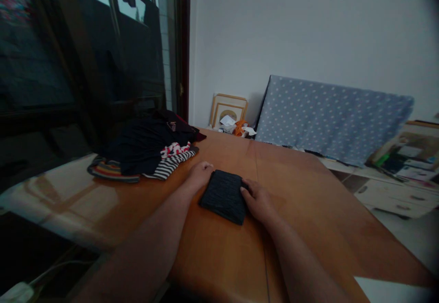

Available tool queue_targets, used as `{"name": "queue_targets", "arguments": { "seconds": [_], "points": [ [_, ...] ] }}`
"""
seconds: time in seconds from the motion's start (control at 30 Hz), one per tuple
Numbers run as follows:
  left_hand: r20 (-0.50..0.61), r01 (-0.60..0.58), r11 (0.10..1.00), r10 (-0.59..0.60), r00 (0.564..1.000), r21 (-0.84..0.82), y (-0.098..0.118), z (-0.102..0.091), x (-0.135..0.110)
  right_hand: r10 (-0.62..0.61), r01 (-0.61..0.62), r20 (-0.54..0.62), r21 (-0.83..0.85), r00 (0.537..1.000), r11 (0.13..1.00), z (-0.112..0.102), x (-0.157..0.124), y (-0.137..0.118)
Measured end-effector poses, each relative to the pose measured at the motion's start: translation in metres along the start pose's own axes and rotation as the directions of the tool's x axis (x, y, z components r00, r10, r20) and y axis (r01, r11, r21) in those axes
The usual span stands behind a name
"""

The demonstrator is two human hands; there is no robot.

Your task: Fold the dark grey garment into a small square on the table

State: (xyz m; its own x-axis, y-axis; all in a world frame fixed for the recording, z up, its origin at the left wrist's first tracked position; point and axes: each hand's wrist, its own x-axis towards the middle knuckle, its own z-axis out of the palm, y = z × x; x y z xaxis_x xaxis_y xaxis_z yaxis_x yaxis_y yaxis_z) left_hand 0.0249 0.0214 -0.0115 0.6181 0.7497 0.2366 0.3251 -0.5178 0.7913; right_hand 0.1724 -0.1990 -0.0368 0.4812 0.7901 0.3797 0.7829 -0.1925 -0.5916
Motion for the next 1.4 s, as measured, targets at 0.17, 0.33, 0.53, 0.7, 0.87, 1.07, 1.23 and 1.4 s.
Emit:
{"name": "queue_targets", "arguments": {
  "seconds": [0.17,0.33,0.53,0.7,0.87,1.07,1.23,1.4],
  "points": [
    [0.096,0.06,0.993,-0.069,0.993,0.097,0.005,0.004,-0.008,0.049,-0.049,0.007,-0.01,0.999,0.999,0.002,0.002,0.0],
    [0.073,0.093,0.975,-0.109,0.991,0.202,0.009,0.004,-0.012,0.042,-0.04,0.025,-0.085,0.999,0.996,0.006,0.003,-0.001],
    [0.098,-0.033,0.999,0.033,0.995,-0.009,0.006,0.016,-0.01,0.059,-0.056,0.023,-0.134,0.998,0.989,0.007,0.002,-0.001],
    [0.086,-0.303,0.932,0.325,0.942,-0.201,0.023,0.019,-0.018,0.07,-0.07,-0.004,-0.129,0.998,0.989,0.007,0.002,0.0],
    [0.129,-0.132,0.862,0.222,0.967,-0.489,0.035,0.019,-0.022,0.095,-0.095,-0.004,-0.112,0.995,0.989,0.007,0.001,-0.003],
    [0.109,0.191,0.87,-0.158,0.981,-0.454,0.017,0.022,-0.013,0.111,-0.112,-0.026,-0.088,0.994,0.99,0.003,-0.001,-0.006],
    [0.164,0.132,0.881,-0.063,0.984,-0.453,0.007,0.028,-0.008,0.038,-0.042,-0.045,-0.106,0.998,0.993,0.0,-0.001,-0.013],
    [0.119,0.04,0.95,-0.003,0.993,-0.31,0.002,0.035,-0.003,0.008,0.012,0.105,-0.195,0.994,0.981,0.0,-0.006,-0.023]
  ]
}}
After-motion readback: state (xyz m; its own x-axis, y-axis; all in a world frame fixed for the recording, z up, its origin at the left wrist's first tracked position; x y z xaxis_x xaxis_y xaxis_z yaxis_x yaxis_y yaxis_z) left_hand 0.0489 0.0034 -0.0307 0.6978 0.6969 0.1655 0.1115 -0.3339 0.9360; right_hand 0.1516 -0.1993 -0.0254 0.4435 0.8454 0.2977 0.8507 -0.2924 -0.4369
